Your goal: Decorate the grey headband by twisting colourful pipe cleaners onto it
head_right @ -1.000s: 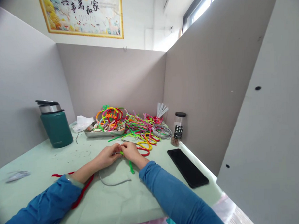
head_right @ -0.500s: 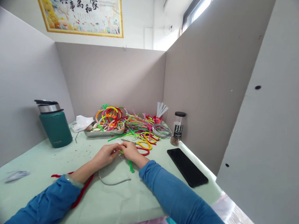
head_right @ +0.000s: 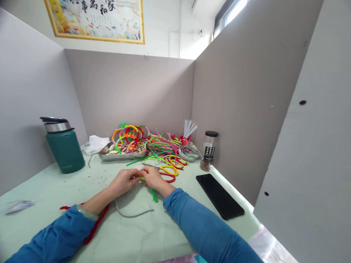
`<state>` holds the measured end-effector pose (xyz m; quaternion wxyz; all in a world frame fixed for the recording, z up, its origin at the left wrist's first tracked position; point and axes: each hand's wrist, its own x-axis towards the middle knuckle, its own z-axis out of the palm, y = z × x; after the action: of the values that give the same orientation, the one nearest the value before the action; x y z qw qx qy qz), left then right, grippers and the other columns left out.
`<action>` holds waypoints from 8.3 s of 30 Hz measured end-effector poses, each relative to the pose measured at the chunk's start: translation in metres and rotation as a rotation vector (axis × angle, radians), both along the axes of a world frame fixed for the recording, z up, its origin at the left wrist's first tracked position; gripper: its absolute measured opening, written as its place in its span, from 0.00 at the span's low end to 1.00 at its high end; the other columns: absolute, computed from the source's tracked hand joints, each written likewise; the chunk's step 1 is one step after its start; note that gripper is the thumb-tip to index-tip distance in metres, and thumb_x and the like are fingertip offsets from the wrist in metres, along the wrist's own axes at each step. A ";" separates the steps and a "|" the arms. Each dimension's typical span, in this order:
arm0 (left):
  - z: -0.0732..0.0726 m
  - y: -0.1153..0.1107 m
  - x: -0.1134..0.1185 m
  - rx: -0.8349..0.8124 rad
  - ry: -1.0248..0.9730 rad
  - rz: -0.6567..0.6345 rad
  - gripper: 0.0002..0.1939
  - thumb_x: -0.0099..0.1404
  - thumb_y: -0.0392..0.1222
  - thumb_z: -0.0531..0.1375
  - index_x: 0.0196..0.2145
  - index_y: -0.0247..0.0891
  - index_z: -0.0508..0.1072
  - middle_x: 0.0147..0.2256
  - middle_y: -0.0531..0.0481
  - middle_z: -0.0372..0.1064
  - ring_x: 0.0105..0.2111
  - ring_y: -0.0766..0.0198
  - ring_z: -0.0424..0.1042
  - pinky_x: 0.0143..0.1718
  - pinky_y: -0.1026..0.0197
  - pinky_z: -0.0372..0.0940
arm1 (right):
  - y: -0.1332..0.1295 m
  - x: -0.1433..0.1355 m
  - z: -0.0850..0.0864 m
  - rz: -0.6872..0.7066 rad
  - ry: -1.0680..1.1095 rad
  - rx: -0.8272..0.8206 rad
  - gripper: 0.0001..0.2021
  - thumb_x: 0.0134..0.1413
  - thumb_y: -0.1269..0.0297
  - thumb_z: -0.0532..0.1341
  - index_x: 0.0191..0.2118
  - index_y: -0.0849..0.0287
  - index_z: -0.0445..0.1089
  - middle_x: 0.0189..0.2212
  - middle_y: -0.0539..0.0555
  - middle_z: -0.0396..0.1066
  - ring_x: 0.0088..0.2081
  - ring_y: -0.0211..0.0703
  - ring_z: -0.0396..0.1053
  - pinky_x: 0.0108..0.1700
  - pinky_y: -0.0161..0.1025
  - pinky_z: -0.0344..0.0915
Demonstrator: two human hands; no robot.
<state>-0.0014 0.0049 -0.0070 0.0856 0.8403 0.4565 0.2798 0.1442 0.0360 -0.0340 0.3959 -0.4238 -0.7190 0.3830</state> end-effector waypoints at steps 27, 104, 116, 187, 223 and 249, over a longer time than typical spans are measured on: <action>0.000 0.001 -0.003 0.094 0.001 -0.032 0.09 0.59 0.38 0.54 0.28 0.38 0.75 0.29 0.50 0.70 0.30 0.67 0.66 0.34 0.67 0.58 | -0.002 0.002 -0.001 0.039 -0.037 0.070 0.17 0.58 0.57 0.47 0.25 0.61 0.63 0.15 0.48 0.60 0.18 0.34 0.60 0.21 0.31 0.55; -0.001 0.000 0.001 -0.633 -0.378 0.041 0.18 0.53 0.56 0.52 0.21 0.38 0.56 0.09 0.62 0.50 0.08 0.75 0.47 0.12 0.68 0.40 | -0.011 0.007 0.000 0.048 -0.303 0.430 0.11 0.55 0.68 0.50 0.41 0.56 0.67 0.34 0.50 0.70 0.35 0.38 0.65 0.35 0.33 0.57; -0.008 0.010 -0.004 -0.655 -0.396 0.051 0.18 0.52 0.56 0.54 0.21 0.38 0.58 0.09 0.62 0.49 0.08 0.74 0.48 0.12 0.68 0.42 | -0.013 0.010 -0.001 0.118 -0.353 0.454 0.16 0.46 0.68 0.56 0.44 0.55 0.63 0.36 0.51 0.70 0.35 0.41 0.66 0.36 0.35 0.59; -0.007 0.005 -0.005 -0.549 -0.258 0.044 0.19 0.54 0.55 0.53 0.27 0.34 0.69 0.19 0.57 0.61 0.11 0.75 0.52 0.11 0.69 0.47 | -0.005 0.005 -0.001 -0.064 -0.081 0.343 0.12 0.52 0.60 0.54 0.23 0.60 0.63 0.20 0.47 0.61 0.25 0.35 0.57 0.28 0.32 0.53; -0.007 0.008 -0.002 -0.554 -0.259 0.057 0.11 0.55 0.45 0.50 0.25 0.36 0.66 0.19 0.56 0.63 0.09 0.74 0.52 0.10 0.68 0.48 | -0.010 0.004 0.002 -0.076 -0.078 0.361 0.06 0.50 0.65 0.55 0.27 0.60 0.64 0.23 0.48 0.64 0.26 0.35 0.59 0.29 0.32 0.55; -0.003 0.006 0.000 -0.582 -0.337 0.119 0.10 0.53 0.43 0.52 0.19 0.35 0.64 0.14 0.57 0.59 0.08 0.74 0.51 0.11 0.68 0.48 | -0.014 0.005 0.006 -0.041 -0.051 0.536 0.05 0.50 0.67 0.56 0.26 0.60 0.65 0.24 0.49 0.62 0.27 0.34 0.58 0.29 0.32 0.54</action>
<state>-0.0014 0.0107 -0.0105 0.3797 0.6944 0.5447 0.2773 0.1488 0.0220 -0.0281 0.4837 -0.3278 -0.7956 0.1600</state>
